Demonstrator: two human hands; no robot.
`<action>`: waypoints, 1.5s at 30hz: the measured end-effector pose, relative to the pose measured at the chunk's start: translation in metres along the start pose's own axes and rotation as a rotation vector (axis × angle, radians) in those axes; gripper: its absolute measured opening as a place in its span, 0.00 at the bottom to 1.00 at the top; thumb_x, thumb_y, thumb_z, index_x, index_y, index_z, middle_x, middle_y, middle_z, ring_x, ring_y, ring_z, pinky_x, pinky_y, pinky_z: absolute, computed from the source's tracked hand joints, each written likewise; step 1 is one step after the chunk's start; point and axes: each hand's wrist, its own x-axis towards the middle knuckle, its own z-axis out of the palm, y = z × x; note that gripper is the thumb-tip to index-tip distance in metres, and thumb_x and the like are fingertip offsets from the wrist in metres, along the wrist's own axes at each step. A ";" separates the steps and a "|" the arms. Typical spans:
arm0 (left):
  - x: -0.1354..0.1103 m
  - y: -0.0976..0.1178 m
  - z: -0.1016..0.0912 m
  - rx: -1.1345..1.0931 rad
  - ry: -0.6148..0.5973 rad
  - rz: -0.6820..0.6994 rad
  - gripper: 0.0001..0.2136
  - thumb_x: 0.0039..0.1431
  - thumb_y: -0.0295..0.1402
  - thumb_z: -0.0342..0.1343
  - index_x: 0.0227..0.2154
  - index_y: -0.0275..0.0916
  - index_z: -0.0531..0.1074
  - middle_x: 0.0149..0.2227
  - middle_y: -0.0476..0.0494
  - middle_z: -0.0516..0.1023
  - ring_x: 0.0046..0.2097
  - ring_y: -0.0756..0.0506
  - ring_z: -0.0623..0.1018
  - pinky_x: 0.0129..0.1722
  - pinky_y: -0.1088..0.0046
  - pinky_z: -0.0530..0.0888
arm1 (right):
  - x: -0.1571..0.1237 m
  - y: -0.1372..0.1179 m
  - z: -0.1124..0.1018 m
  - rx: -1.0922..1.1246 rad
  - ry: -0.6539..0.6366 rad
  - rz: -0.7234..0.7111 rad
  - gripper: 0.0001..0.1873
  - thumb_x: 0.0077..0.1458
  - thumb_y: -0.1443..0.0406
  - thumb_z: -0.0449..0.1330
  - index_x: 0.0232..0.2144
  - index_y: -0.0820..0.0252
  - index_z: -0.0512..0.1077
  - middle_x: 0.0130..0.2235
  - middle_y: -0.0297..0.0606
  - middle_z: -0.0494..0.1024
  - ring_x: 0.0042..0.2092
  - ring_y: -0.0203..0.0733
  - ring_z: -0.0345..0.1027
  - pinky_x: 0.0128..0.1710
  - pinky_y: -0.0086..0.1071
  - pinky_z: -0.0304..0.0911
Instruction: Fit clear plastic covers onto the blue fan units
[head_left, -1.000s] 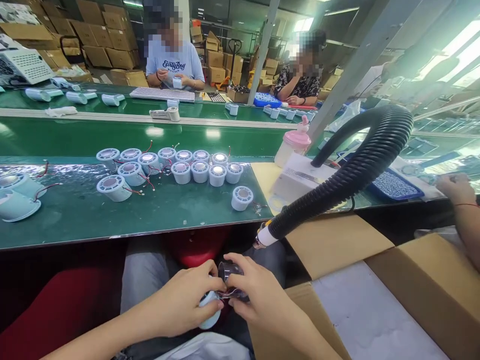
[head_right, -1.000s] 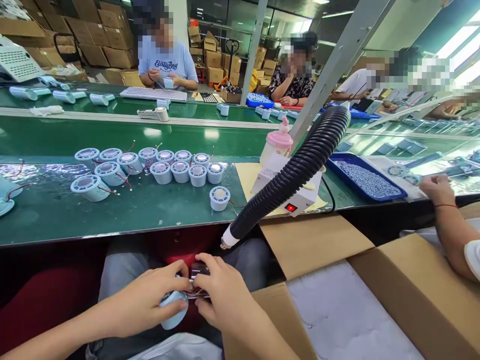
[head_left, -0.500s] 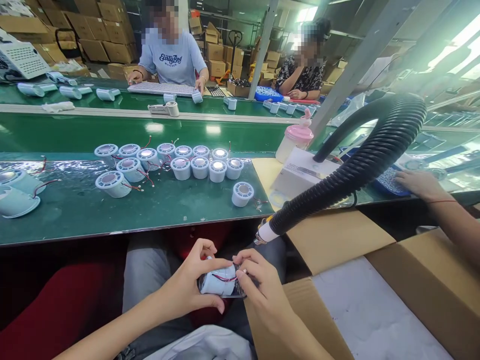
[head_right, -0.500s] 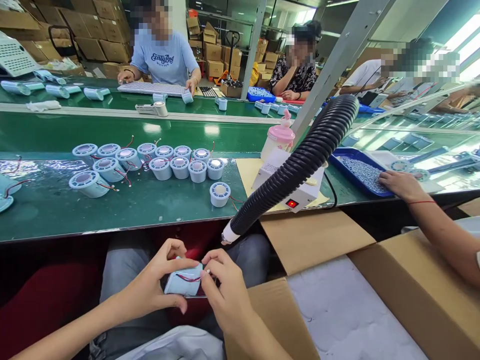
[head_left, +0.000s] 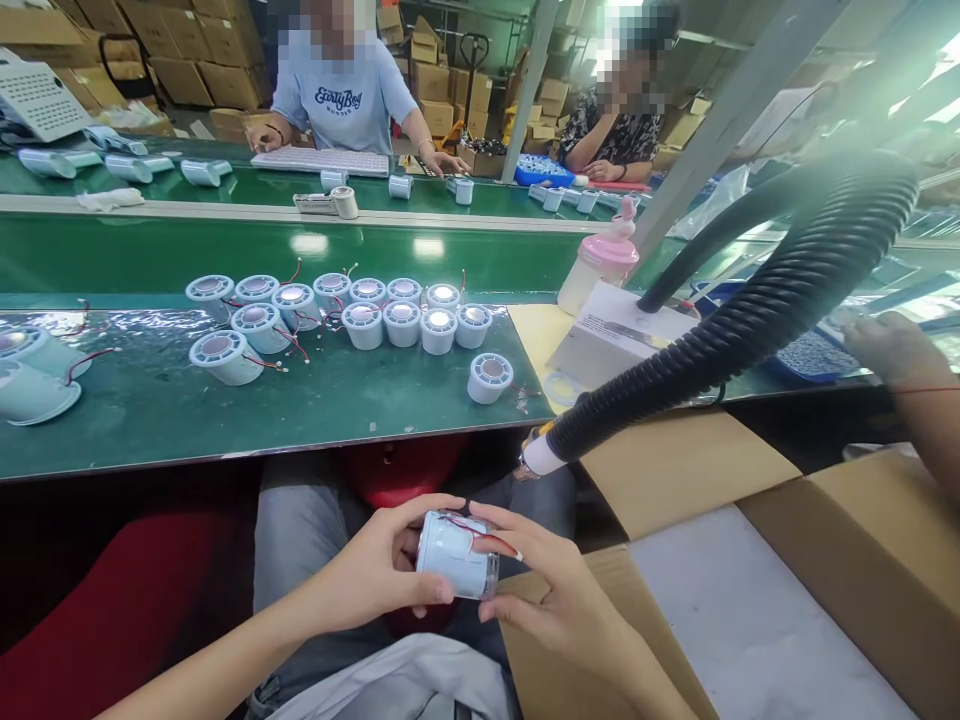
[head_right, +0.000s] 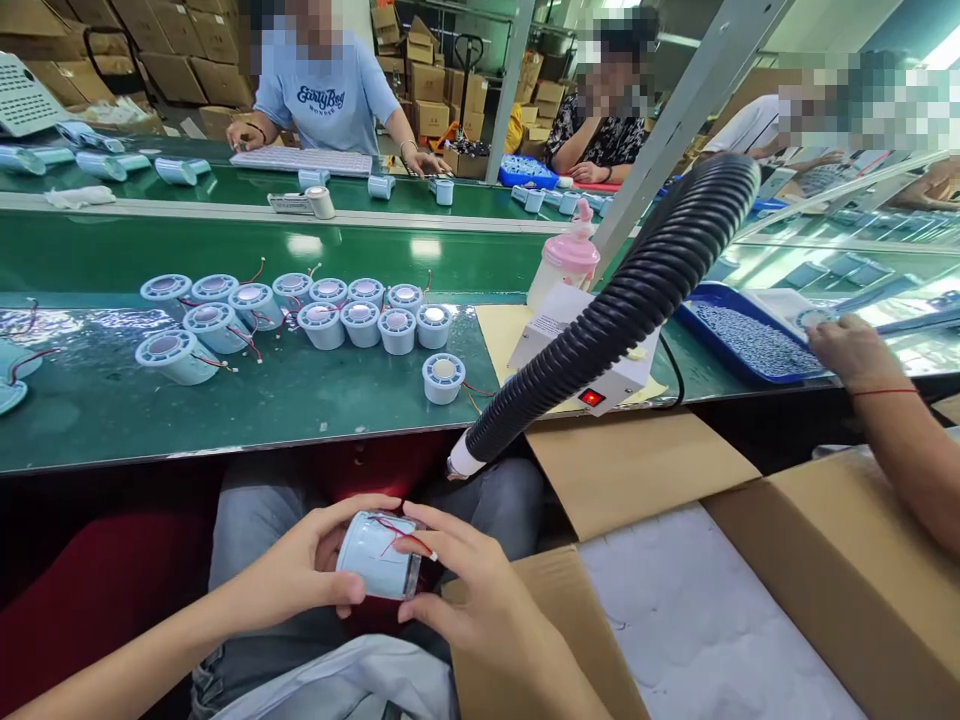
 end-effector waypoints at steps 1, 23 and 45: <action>-0.002 0.002 0.000 0.044 -0.001 0.010 0.38 0.42 0.38 0.71 0.57 0.44 0.62 0.47 0.40 0.76 0.35 0.48 0.77 0.29 0.77 0.75 | -0.002 0.000 0.000 -0.021 0.000 -0.021 0.22 0.47 0.68 0.69 0.46 0.57 0.74 0.57 0.45 0.70 0.57 0.48 0.65 0.57 0.38 0.63; -0.015 0.021 0.000 0.678 -0.008 0.345 0.34 0.46 0.37 0.68 0.58 0.47 0.64 0.60 0.38 0.67 0.62 0.36 0.65 0.62 0.55 0.63 | -0.007 -0.016 -0.006 0.531 -0.044 0.296 0.19 0.53 0.62 0.65 0.47 0.51 0.68 0.49 0.37 0.70 0.49 0.41 0.65 0.43 0.30 0.68; 0.038 0.012 -0.001 0.104 -0.134 0.184 0.37 0.46 0.34 0.69 0.59 0.44 0.61 0.62 0.36 0.63 0.61 0.38 0.67 0.62 0.54 0.62 | -0.014 0.025 0.026 0.976 0.369 0.407 0.27 0.43 0.53 0.70 0.43 0.55 0.66 0.40 0.36 0.73 0.37 0.39 0.68 0.34 0.30 0.68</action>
